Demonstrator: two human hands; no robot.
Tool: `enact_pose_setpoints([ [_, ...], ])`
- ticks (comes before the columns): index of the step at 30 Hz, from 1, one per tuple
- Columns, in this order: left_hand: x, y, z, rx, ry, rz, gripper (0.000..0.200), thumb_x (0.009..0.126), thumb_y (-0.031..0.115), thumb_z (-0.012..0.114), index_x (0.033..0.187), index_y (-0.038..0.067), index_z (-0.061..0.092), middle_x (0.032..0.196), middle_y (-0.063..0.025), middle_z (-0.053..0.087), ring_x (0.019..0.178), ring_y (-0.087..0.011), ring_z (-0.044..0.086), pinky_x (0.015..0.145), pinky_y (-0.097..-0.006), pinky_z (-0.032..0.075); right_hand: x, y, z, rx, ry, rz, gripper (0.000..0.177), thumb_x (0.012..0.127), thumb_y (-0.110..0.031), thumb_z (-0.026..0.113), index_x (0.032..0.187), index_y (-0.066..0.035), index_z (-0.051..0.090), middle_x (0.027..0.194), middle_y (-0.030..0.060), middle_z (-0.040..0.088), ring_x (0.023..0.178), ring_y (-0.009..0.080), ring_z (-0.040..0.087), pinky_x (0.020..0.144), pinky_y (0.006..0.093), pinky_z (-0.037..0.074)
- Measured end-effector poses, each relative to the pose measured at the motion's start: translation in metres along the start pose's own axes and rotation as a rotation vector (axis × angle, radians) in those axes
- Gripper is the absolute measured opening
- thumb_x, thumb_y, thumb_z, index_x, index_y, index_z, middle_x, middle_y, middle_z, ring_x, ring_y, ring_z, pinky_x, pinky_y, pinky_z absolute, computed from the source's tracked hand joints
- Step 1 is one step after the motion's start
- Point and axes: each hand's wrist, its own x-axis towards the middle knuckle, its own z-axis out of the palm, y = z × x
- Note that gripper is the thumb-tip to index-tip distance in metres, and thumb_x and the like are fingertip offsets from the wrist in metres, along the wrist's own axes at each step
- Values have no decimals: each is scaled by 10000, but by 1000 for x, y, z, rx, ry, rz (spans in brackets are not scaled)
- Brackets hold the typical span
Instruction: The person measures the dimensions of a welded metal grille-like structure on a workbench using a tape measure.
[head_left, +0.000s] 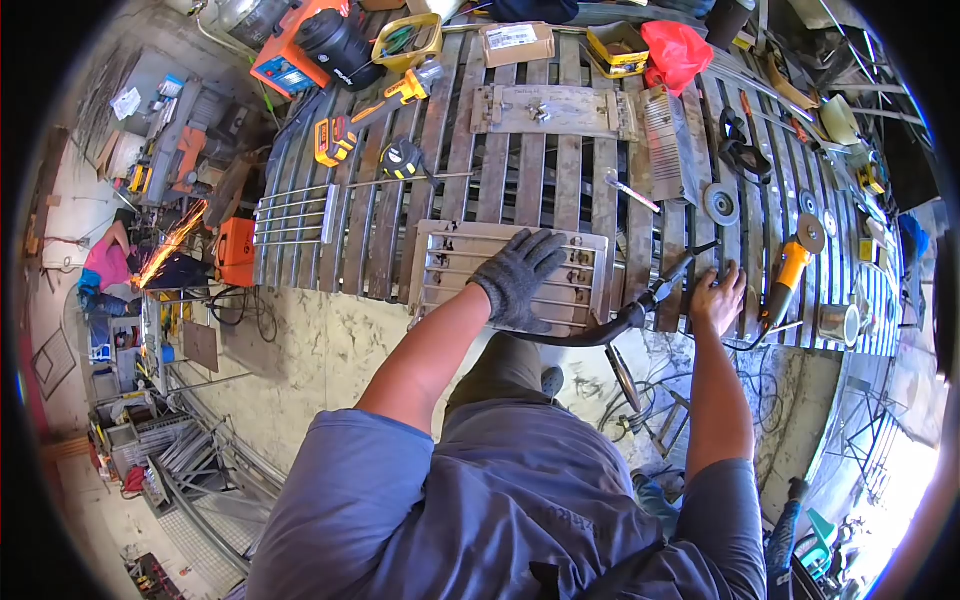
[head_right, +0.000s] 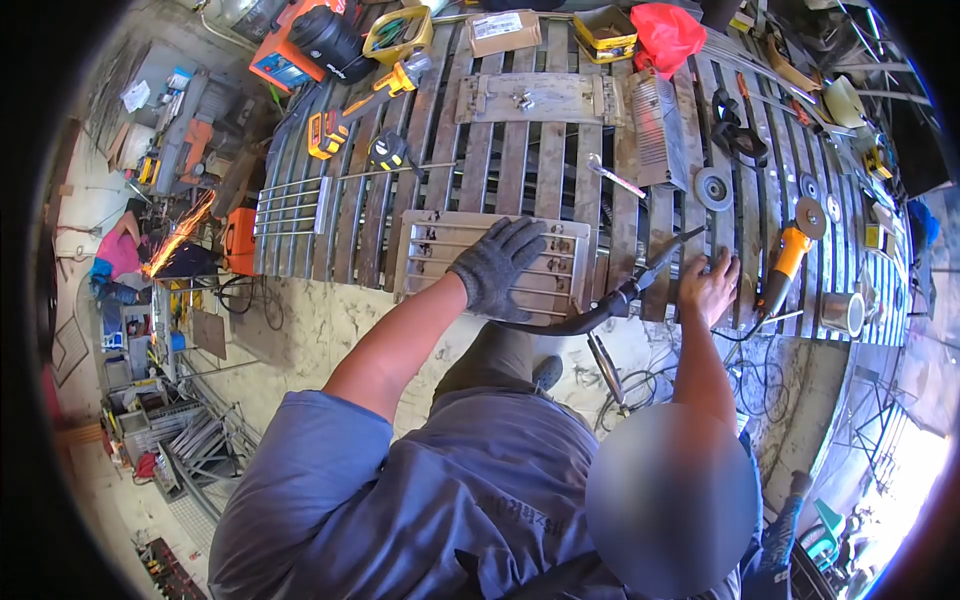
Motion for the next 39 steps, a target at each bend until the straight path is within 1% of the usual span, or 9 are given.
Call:
enact_pose_setpoints([
  [9,1,-2,7,-6,22,16,1303,801,841,715,1707,-20,348,1831,-248,196,1713,-417,131,1383,-592,56,0,0,-1,-9,5,-4,650,1075,-439,538,1640,-119,503,1725,219,440,1580,413,446,1290,580,346],
  [15,1,-1,3,2,0,6,1285,803,822,715,1710,-14,352,1833,-240,205,1712,-408,143,1385,-591,56,0,-1,-2,2,-16,9,651,1074,-435,535,1648,-131,494,1732,221,431,1579,416,448,1296,578,342],
  [21,2,-1,4,19,0,4,1287,793,816,727,1710,-8,357,1825,-240,226,1705,-421,152,1387,-586,57,0,-1,-2,2,-11,8,651,1068,-427,544,1647,-134,492,1733,216,433,1576,410,454,1294,582,345],
  [36,2,-3,11,-42,71,23,1306,751,813,773,1687,-9,383,1806,-250,255,1694,-434,169,1388,-585,67,-2,-4,-6,22,-9,19,618,1064,-401,566,1618,-134,506,1704,200,461,1567,402,461,1269,582,365],
  [39,2,-2,10,-34,57,19,1309,745,810,780,1687,-8,383,1804,-249,256,1695,-432,168,1388,-584,68,-1,-2,-3,-7,20,5,626,1079,-429,570,1637,-154,506,1722,197,454,1528,421,512,1266,575,378],
])
